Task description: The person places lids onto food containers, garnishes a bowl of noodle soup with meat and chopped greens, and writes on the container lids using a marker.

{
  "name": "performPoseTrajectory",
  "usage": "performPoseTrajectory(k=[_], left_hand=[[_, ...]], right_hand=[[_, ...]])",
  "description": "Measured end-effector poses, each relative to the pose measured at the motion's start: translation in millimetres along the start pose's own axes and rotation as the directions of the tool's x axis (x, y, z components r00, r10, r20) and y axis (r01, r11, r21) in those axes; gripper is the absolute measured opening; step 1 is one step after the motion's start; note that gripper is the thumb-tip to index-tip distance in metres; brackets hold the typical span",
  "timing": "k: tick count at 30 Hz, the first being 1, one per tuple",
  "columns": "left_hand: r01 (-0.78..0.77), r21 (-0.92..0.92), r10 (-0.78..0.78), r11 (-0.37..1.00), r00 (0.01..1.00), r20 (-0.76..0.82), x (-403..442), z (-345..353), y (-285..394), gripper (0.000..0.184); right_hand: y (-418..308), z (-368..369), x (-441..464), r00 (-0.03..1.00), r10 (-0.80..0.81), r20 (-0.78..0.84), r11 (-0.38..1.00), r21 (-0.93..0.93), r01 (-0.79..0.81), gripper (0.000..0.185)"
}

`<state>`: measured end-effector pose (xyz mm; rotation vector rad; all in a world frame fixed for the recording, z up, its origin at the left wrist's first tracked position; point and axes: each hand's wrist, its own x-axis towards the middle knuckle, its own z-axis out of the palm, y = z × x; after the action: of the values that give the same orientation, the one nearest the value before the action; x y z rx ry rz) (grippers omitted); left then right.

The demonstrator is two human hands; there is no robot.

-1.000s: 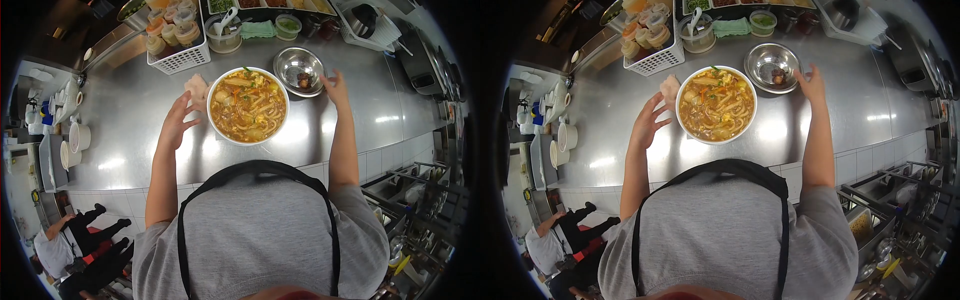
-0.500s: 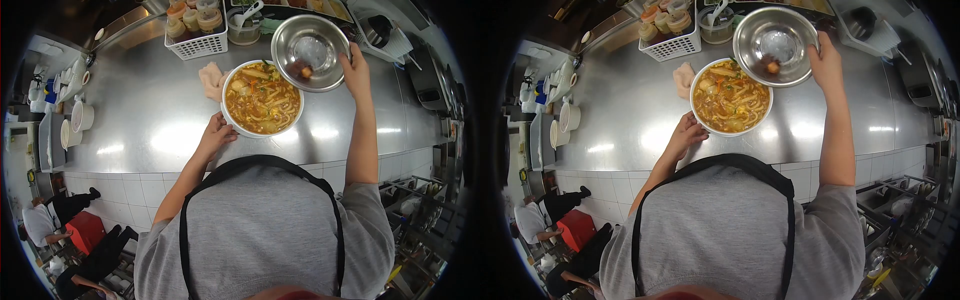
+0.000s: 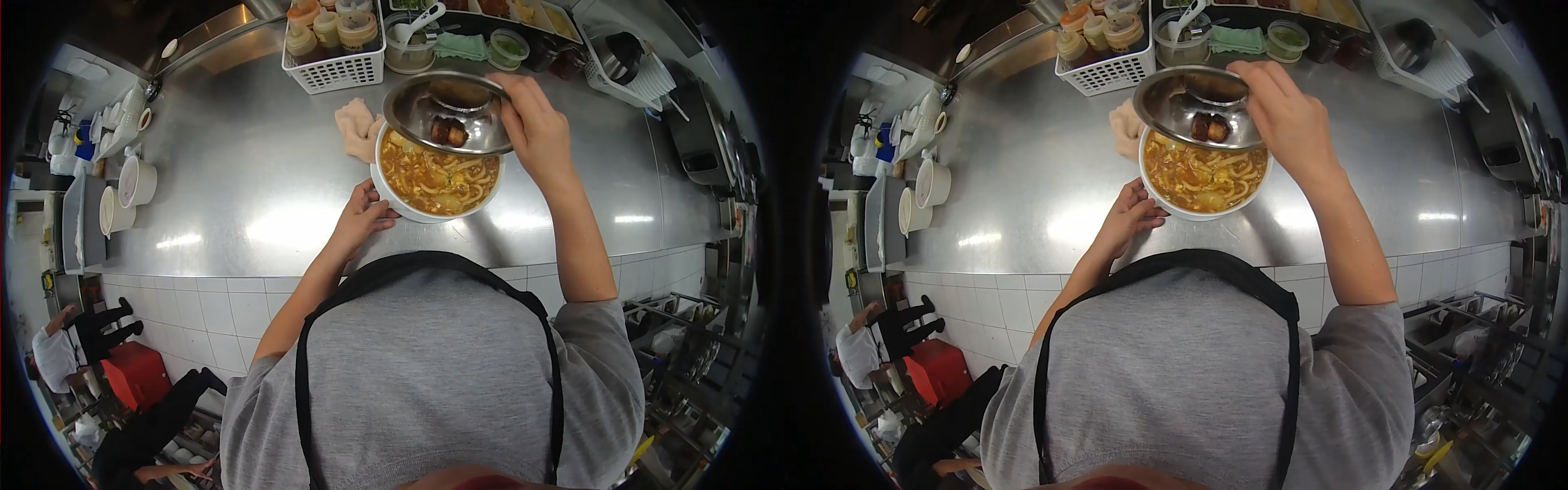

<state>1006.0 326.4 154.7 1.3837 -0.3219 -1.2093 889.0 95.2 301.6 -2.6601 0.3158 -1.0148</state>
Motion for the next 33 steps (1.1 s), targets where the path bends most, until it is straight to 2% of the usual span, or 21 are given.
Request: performPoseTrajectory(k=[2, 6, 9, 11, 14, 15, 17, 19, 21, 23, 24, 25, 26, 27, 28, 30, 31, 32, 33], left_hand=[[-0.005, 0.002, 0.005, 1.000, 1.000, 0.003, 0.2, -0.6, -0.1, 0.053], [-0.007, 0.030, 0.007, 1.000, 1.000, 0.007, 1.5, -2.7, -1.1, 0.052], [-0.004, 0.022, 0.004, 1.000, 1.000, -0.002, 3.0, -2.9, -1.0, 0.051], [-0.009, 0.016, 0.009, 1.000, 1.000, -0.006, 4.7, -3.9, -1.7, 0.051], [-0.005, 0.032, 0.006, 0.999, 1.000, -0.017, 6.3, -3.0, 4.2, 0.052], [0.005, 0.051, -0.004, 0.999, 1.000, -0.027, 6.7, -2.9, 6.5, 0.052], [0.006, 0.046, -0.004, 0.999, 0.999, -0.045, 8.2, -4.9, 6.8, 0.052], [0.002, 0.037, 0.000, 0.999, 0.998, -0.064, 15.4, -8.2, 5.2, 0.053], [-0.021, 0.060, 0.034, 0.998, 0.974, -0.224, 27.3, -17.3, 2.6, 0.054], [-0.055, 0.073, 0.074, 0.996, 0.953, -0.293, 36.4, -19.5, 12.8, 0.054], [-0.081, 0.084, 0.106, 0.993, 0.928, -0.358, 41.8, -22.7, 21.7, 0.054], [-0.113, 0.086, 0.136, 0.990, 0.928, -0.347, 51.0, -30.8, 19.2, 0.056], [-0.094, 0.139, 0.140, 0.986, 0.915, -0.378, 54.9, -30.1, 27.1, 0.052], [-0.123, 0.162, 0.170, 0.979, 0.929, -0.328, 68.8, -41.9, 19.1, 0.042], [-0.125, 0.207, 0.189, 0.970, 0.928, -0.323, 75.6, -45.6, 20.7, 0.027], [-0.237, 0.323, 0.346, 0.916, 0.874, -0.342, 82.5, -49.2, 30.7, 0.016], [-0.241, 0.325, 0.352, 0.915, 0.870, -0.346, 87.8, -54.6, 35.5, 0.016], [-0.331, 0.372, 0.464, 0.867, 0.807, -0.364, 98.5, -61.7, 44.0, 0.014], [-0.408, 0.418, 0.562, 0.812, 0.739, -0.371, 108.9, -66.6, 52.3, 0.012]], right_hand=[[-5.4, -2.0, -0.5, 0.992, -0.126, 0.012, 0.990, -0.060, 0.126, 0.033], [-7.6, -0.5, -5.0, 0.983, -0.185, -0.001, 0.979, -0.083, 0.184, 0.036], [-3.1, -2.0, -3.3, 0.968, -0.232, -0.096, 0.971, -0.087, 0.224, 0.038], [4.8, -11.2, -0.7, 0.967, -0.110, -0.230, 0.991, -0.095, 0.090, 0.038], [57.8, -35.8, -10.0, 0.924, 0.211, -0.318, 0.967, -0.068, -0.244, 0.034], [90.9, -39.4, -23.6, 0.884, 0.312, -0.349, 0.938, -0.037, -0.346, 0.031], [140.7, -45.5, -56.2, 0.734, 0.644, -0.216, 0.755, 0.020, -0.656, 0.027], [211.7, -24.6, -108.5, 0.695, 0.676, -0.246, 0.724, 0.044, -0.688, 0.028], [227.5, -16.7, -132.3, 0.631, 0.765, -0.126, 0.635, -0.014, -0.772, 0.028], [239.8, -6.5, -144.5, 0.589, 0.798, -0.128, 0.598, 0.042, -0.801, 0.035], [250.9, -1.7, -148.3, 0.635, 0.747, -0.198, 0.639, -0.050, -0.768, 0.040], [255.6, 6.2, -146.5, 0.678, 0.685, -0.265, 0.670, -0.136, -0.730, 0.045], [228.7, 4.1, -126.3, 0.682, 0.655, -0.326, 0.606, -0.312, -0.732, 0.050], [192.8, -2.9, -94.6, 0.687, 0.618, -0.383, 0.506, -0.474, -0.720, 0.054], [182.1, 1.2, -67.9, 0.695, 0.603, -0.391, 0.536, -0.446, -0.716, 0.054], [162.5, 5.9, -34.5, 0.881, 0.324, -0.344, 0.865, -0.270, -0.423, 0.050], [148.2, 13.8, -16.8, 0.945, 0.278, -0.173, 0.938, -0.164, -0.306, 0.045], [129.5, 24.7, 5.3, 0.979, 0.203, -0.003, 0.978, -0.040, -0.203, 0.039], [103.9, 35.5, 24.1, 0.976, 0.146, 0.160, 0.976, 0.136, -0.168, 0.031]])
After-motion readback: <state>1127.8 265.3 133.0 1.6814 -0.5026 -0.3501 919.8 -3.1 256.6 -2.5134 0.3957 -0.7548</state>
